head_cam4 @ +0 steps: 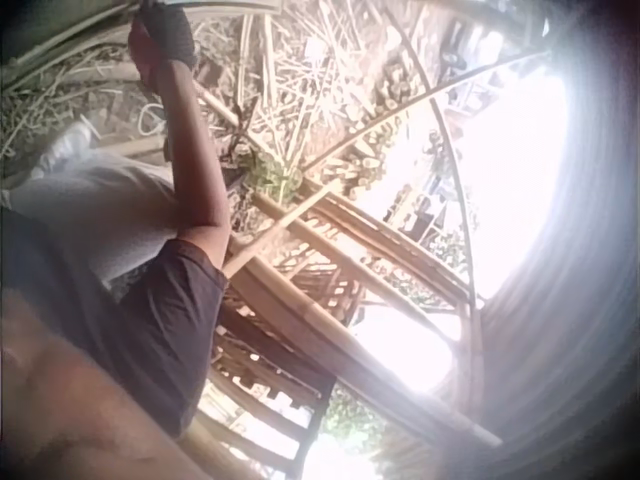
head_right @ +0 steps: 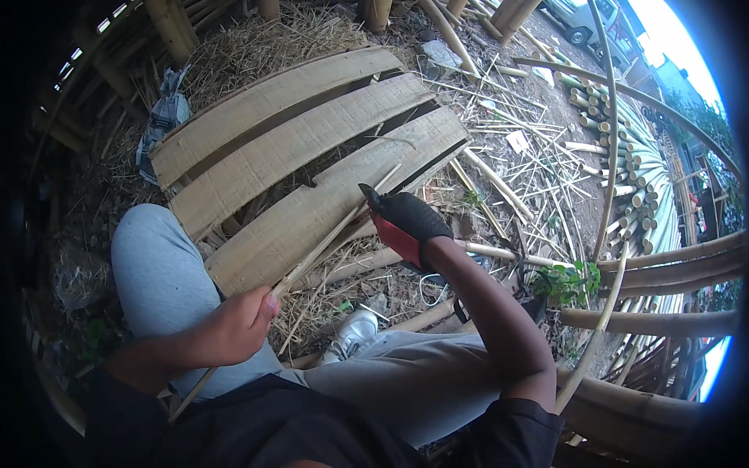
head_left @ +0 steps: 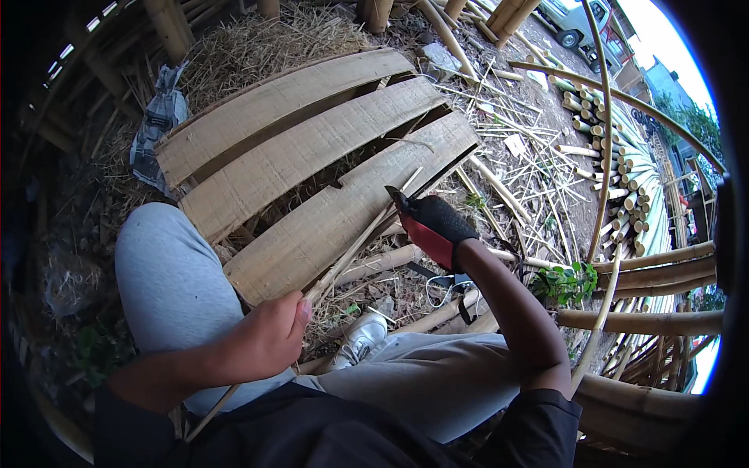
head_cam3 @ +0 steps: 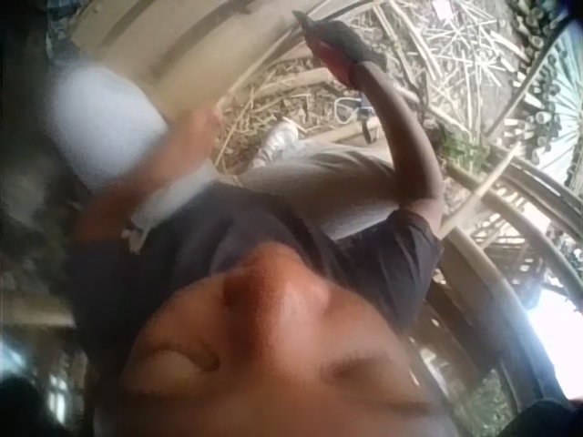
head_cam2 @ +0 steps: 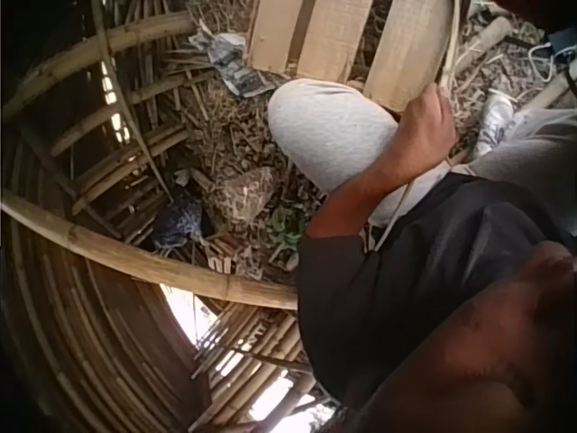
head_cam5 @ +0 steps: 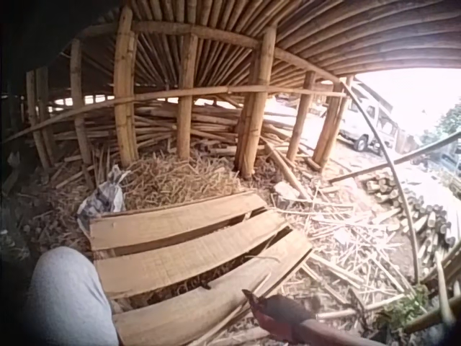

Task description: The person peels and shaves a thin strip of bamboo with a knife while holding it against a wooden crate.

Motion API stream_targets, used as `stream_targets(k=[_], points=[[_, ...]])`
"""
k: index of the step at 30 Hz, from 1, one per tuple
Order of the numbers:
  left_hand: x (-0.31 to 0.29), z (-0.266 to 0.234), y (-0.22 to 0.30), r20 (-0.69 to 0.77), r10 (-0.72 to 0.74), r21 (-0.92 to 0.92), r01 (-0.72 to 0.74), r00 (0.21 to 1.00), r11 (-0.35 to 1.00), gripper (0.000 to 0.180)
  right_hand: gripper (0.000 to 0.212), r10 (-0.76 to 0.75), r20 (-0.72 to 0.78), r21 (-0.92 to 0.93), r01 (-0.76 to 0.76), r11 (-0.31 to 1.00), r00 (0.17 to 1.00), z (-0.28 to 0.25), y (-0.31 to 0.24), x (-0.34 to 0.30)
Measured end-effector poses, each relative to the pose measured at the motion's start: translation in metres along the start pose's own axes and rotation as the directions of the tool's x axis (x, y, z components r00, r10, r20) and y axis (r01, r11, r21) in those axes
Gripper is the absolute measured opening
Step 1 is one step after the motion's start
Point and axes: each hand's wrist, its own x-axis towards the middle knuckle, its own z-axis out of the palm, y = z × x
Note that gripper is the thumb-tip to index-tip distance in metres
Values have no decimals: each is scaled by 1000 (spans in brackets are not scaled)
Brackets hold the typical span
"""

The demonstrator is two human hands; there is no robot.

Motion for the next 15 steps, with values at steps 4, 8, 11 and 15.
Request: stream_targets(k=[4, 8, 11, 15], points=[[-2, 0, 1, 49, -44, 2, 44, 998, 999, 34, 56, -97, -60, -47, 94, 994, 993, 8, 5, -5], [-3, 0, -3, 35, -36, 21, 35, 999, 999, 35, 53, -146, -63, -14, 145, 989, 987, 6, 6, -7], [-5, -5, -4, 28, -80, -13, 80, 996, 997, 36, 48, -104, 38, 161, 96, 982, 994, -10, 9, 1], [-3, -2, 2, 28, -36, 40, 35, 999, 999, 38, 42, 95, -56, 242, -79, 967, 994, -13, 33, 9]])
